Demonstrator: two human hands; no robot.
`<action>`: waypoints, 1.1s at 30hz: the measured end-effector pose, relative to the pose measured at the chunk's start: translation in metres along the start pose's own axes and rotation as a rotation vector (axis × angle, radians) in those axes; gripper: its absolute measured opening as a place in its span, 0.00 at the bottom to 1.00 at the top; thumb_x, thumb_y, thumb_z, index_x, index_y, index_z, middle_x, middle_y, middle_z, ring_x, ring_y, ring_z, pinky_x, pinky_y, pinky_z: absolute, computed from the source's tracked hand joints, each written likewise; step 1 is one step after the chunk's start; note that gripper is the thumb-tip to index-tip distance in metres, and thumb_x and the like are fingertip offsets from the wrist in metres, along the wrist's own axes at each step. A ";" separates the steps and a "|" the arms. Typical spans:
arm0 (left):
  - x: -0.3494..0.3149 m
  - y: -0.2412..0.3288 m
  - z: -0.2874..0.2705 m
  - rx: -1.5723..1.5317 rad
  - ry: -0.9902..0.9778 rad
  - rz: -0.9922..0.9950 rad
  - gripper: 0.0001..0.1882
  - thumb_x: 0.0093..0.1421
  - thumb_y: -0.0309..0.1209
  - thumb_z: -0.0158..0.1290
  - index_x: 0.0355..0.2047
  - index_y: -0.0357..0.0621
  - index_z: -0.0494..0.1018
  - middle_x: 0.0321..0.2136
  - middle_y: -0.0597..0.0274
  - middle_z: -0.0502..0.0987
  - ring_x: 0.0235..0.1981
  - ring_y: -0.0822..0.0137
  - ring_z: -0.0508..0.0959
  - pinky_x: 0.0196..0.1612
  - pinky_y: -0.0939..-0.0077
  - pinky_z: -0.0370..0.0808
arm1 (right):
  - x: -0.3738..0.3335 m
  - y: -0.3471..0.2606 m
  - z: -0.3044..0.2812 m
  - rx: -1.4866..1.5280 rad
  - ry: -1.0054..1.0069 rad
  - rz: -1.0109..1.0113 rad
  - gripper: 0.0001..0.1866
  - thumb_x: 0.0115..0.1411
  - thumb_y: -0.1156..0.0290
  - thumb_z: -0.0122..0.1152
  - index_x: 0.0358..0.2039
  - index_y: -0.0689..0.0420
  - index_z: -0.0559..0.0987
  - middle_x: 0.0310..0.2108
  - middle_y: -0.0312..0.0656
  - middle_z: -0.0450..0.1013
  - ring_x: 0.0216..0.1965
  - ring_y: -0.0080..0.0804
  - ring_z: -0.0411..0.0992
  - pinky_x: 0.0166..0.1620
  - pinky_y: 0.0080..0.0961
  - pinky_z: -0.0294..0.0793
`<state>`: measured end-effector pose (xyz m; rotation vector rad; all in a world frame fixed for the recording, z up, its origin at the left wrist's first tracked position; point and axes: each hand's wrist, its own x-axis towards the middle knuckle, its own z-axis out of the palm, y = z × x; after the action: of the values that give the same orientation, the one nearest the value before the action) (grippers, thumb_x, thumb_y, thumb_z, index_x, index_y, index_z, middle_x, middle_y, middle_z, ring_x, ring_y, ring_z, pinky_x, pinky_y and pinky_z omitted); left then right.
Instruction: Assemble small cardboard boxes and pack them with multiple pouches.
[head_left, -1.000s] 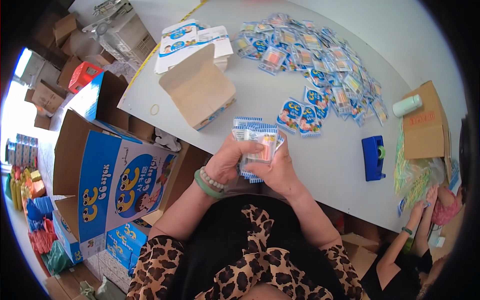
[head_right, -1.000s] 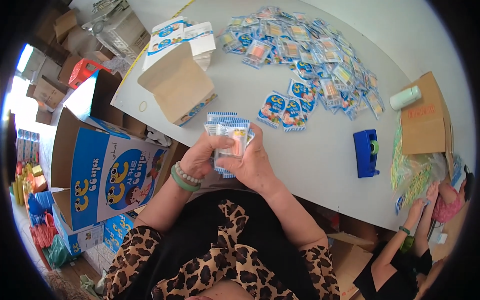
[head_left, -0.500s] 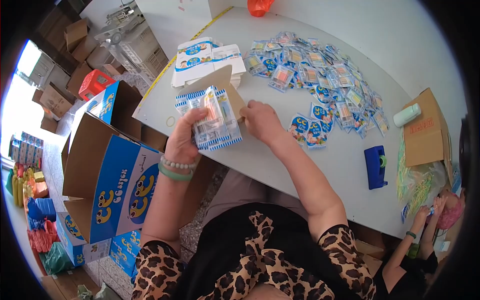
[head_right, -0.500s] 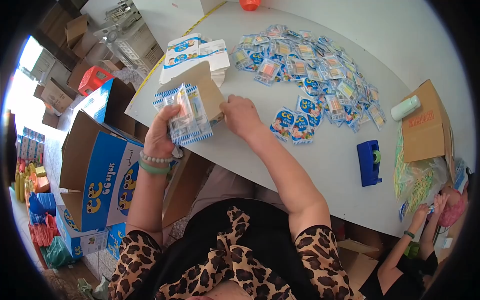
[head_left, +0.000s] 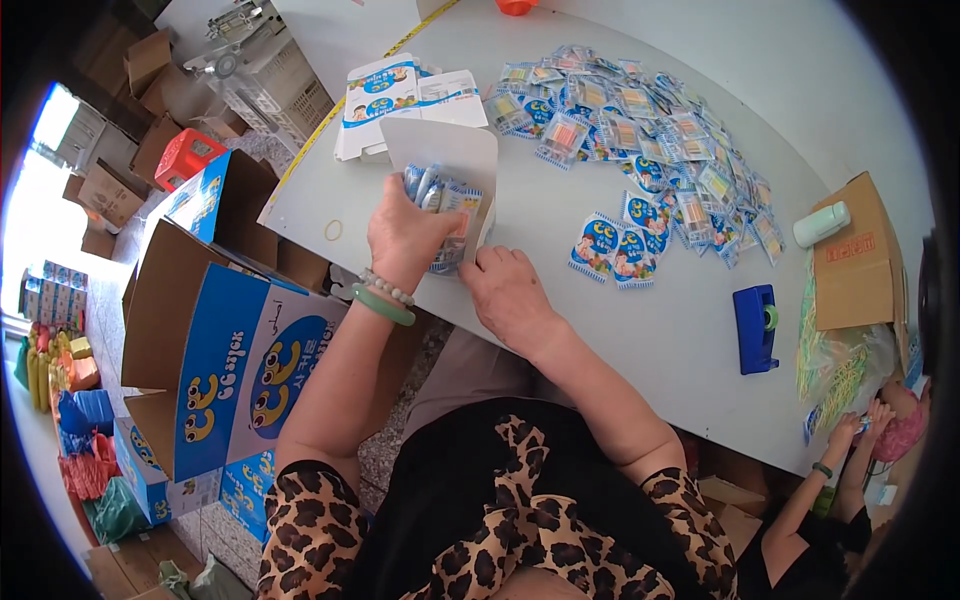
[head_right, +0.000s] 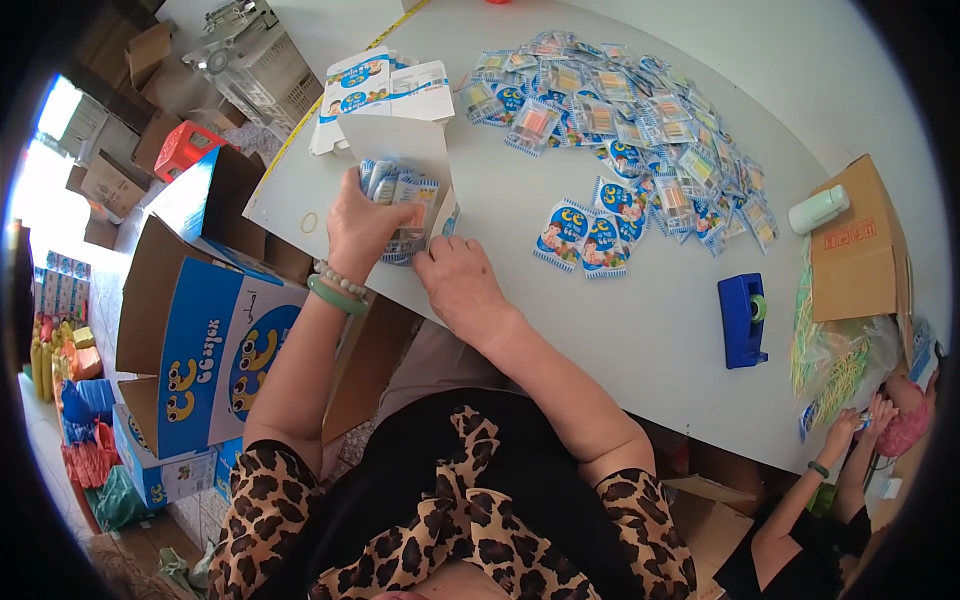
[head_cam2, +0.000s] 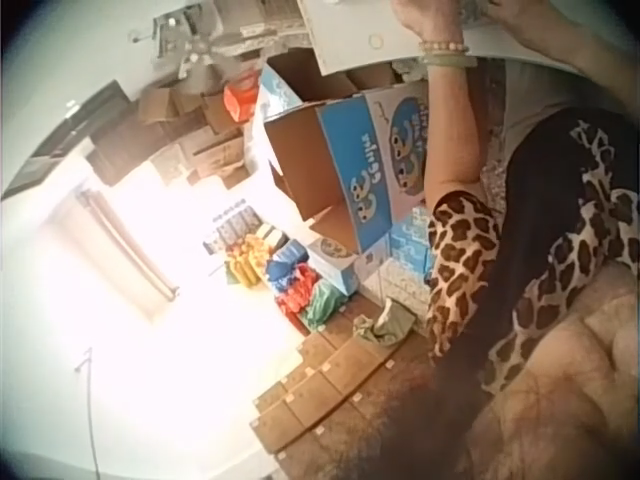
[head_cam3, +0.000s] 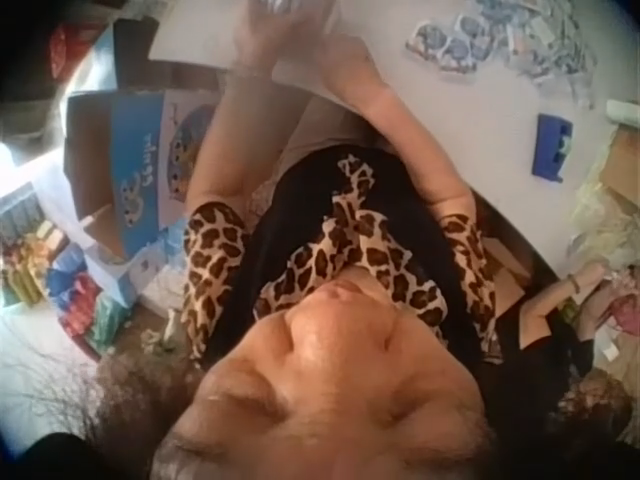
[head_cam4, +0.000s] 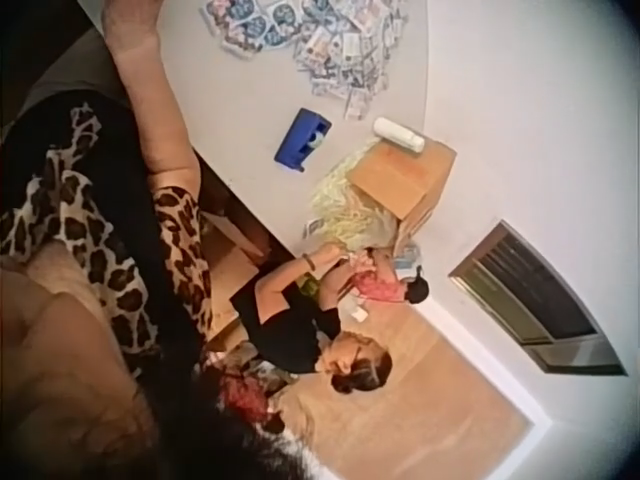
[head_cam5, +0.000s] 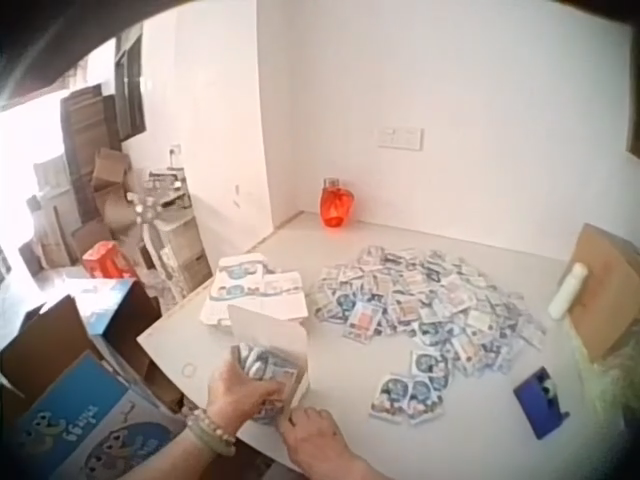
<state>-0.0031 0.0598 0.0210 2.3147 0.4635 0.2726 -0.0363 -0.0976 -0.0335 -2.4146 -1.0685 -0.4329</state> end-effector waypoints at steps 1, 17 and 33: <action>0.001 0.002 0.001 0.035 -0.037 -0.022 0.41 0.33 0.44 0.69 0.45 0.34 0.67 0.34 0.45 0.79 0.38 0.50 0.80 0.42 0.64 0.76 | 0.000 0.001 0.000 0.003 0.001 0.001 0.06 0.47 0.77 0.55 0.29 0.56 0.73 0.29 0.42 0.66 0.35 0.39 0.68 0.41 0.34 0.66; 0.010 -0.015 0.011 0.269 -0.327 -0.180 0.56 0.33 0.53 0.66 0.54 0.22 0.58 0.41 0.35 0.76 0.46 0.49 0.78 0.47 0.68 0.75 | -0.002 0.006 0.003 0.065 0.002 -0.036 0.04 0.52 0.76 0.53 0.30 0.55 0.72 0.30 0.43 0.68 0.35 0.39 0.70 0.39 0.35 0.69; -0.008 -0.035 0.005 0.433 -0.036 0.338 0.15 0.59 0.35 0.50 0.44 0.41 0.70 0.40 0.52 0.76 0.36 0.49 0.78 0.38 0.54 0.74 | 0.000 0.010 0.000 0.048 -0.024 -0.029 0.08 0.49 0.78 0.56 0.31 0.54 0.71 0.26 0.41 0.68 0.32 0.38 0.71 0.36 0.34 0.69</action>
<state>-0.0178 0.0763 -0.0081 2.8173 0.1134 0.3154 -0.0288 -0.1032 -0.0360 -2.3699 -1.1131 -0.3847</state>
